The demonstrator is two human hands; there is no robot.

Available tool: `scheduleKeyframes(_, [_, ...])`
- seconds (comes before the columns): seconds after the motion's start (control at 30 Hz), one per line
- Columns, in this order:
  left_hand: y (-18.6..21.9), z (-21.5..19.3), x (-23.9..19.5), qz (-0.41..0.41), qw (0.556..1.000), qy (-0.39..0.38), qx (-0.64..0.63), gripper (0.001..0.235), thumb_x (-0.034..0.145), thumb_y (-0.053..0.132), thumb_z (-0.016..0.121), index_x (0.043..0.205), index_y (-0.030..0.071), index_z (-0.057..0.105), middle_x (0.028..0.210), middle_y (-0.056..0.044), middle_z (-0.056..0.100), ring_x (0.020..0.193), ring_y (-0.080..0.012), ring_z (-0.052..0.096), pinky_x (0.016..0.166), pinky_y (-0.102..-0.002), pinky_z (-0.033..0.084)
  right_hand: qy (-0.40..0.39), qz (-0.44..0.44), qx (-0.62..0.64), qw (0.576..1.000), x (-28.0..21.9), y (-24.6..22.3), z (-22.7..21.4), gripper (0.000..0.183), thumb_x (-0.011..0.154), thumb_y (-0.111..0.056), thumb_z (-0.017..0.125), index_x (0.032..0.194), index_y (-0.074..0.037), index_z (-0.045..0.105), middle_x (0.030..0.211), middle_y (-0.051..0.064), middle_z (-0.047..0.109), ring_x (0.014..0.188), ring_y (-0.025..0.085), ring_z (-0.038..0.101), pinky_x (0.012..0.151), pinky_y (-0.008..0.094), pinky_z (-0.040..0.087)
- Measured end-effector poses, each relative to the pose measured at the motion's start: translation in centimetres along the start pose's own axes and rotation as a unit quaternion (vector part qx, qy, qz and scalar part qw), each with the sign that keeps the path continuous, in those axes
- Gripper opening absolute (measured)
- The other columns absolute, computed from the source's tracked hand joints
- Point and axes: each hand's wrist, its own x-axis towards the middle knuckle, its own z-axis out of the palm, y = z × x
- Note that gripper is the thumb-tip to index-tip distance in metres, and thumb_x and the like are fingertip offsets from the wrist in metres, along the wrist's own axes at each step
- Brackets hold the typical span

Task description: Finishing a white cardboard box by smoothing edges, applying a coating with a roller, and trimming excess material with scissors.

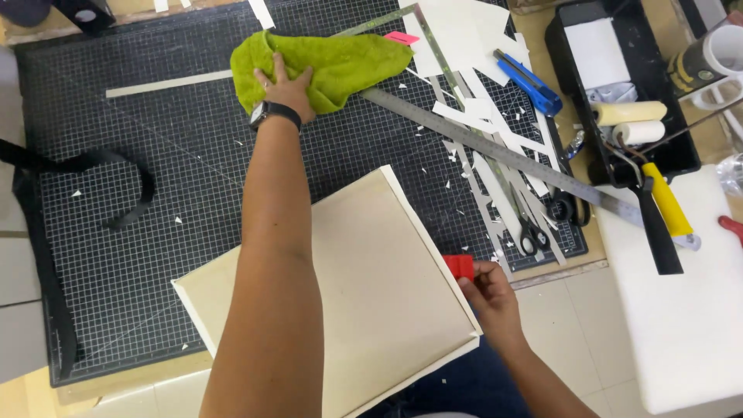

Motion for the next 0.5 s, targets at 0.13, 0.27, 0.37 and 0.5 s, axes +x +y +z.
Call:
scheduleKeyframes(0.13, [-1.9,0.1,2.8,0.057,0.99,0.081,-0.098,0.047,0.101,0.001,0.037,0.135,0.025,0.059,0.136,-0.014,0.035,0.119,-0.0438,0.036,0.095,-0.055,0.05,0.001,-0.018,0.019,1.0,0.6,0.5,0.4,0.026,0.094,-0.012,0.069,0.118,-0.004,0.06,0.109,0.011,0.074,0.099,0.019,0.07,0.09,0.032,0.057])
scheduleKeyframes(0.27, [-5.0,1.1,7.1,0.089,0.957,0.244,-0.127,0.035,0.101,0.005,0.055,0.118,0.023,0.08,0.104,-0.016,0.076,0.081,-0.0364,0.071,0.074,-0.047,0.059,0.016,-0.053,0.011,0.998,0.8,0.5,0.3,0.027,0.096,-0.012,0.067,0.12,-0.005,0.057,0.107,0.009,0.071,0.092,0.017,0.067,0.075,0.029,0.058])
scheduleKeyframes(0.37, [-5.5,0.6,5.1,0.095,0.946,0.307,-0.046,0.042,0.082,-0.014,0.061,0.099,0.018,0.082,0.092,-0.015,0.073,0.079,-0.0392,0.07,0.066,-0.048,0.063,0.011,-0.091,-0.036,0.995,-0.1,0.1,0.1,0.026,0.097,-0.008,0.064,0.122,-0.006,0.055,0.109,0.008,0.067,0.094,0.016,0.064,0.082,0.028,0.057])
scheduleKeyframes(0.5, [-6.5,0.9,4.9,0.104,0.909,0.402,-0.021,0.021,0.073,-0.013,0.064,0.074,0.008,0.069,0.066,-0.009,0.066,0.057,-0.0285,0.065,0.047,-0.042,0.056,0.009,-0.091,-0.007,0.996,-1.9,-0.3,0.4,0.026,0.098,-0.005,0.062,0.122,-0.002,0.054,0.11,0.012,0.072,0.1,0.017,0.069,0.088,0.028,0.057])
